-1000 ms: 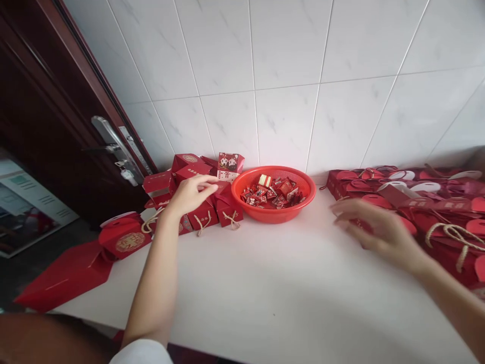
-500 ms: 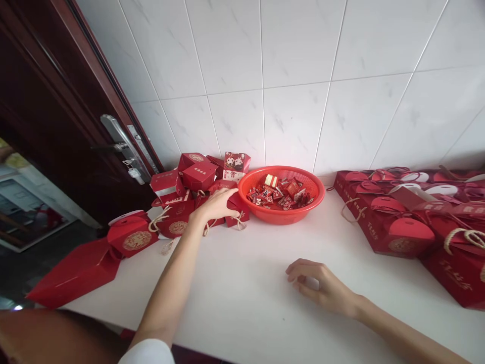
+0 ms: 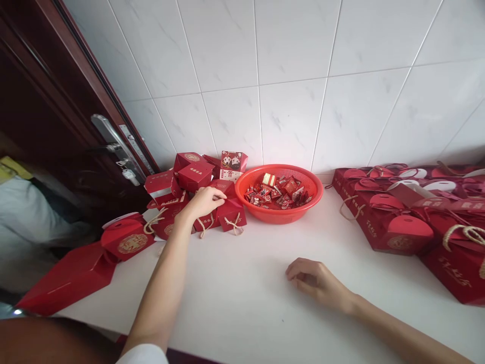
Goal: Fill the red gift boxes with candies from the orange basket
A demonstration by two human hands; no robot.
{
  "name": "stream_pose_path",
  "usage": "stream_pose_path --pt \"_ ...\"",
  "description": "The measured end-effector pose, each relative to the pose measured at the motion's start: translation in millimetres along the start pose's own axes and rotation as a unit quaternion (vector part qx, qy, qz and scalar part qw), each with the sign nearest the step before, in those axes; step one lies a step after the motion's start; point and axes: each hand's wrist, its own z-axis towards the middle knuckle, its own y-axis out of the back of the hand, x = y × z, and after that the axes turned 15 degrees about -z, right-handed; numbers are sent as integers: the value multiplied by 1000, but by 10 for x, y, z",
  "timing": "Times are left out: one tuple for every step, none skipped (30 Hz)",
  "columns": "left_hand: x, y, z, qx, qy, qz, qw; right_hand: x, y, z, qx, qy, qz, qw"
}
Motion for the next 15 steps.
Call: stream_pose_path --pt "-6 15 -2 -17 -7 -19 1000 9 12 9 -2 -2 -1 1000" --pt "-18 29 -6 -36 -19 -46 998 24 29 24 -6 -4 -4 1000" --pt "-38 43 -14 -56 -35 -82 994 47 52 47 -9 -5 -11 1000" --pt "-68 55 -26 -77 -55 -128 987 79 81 81 -14 -5 -18 1000" --pt "-110 65 -44 -98 -76 -182 975 120 113 127 -20 -3 -24 1000" --pt "-165 73 -69 -116 -97 -242 958 170 148 185 -30 4 -25 999" --pt "-230 78 -101 -129 -116 -304 937 227 185 255 -44 15 -23 999" --pt "-305 79 -139 -135 -135 -366 911 290 220 337 -61 27 -15 998" --pt "-385 76 -182 -133 -153 -425 882 357 252 429 -82 41 -4 996" --pt "-466 68 -227 -124 -171 -477 853 428 279 526 -105 53 9 993" --pt "-546 55 -273 -109 -188 -520 826 500 299 627 -127 61 25 990" --pt "-619 36 -315 -91 -201 -551 805 572 312 726 -147 68 45 986" --pt "-682 10 -352 -72 -208 -571 791 643 317 820 -163 74 72 981" --pt "-734 -20 -380 -53 -211 -582 784 711 315 906 -172 80 107 976" --pt "-772 -53 -400 -34 -211 -584 783 775 309 981 -174 87 145 970"
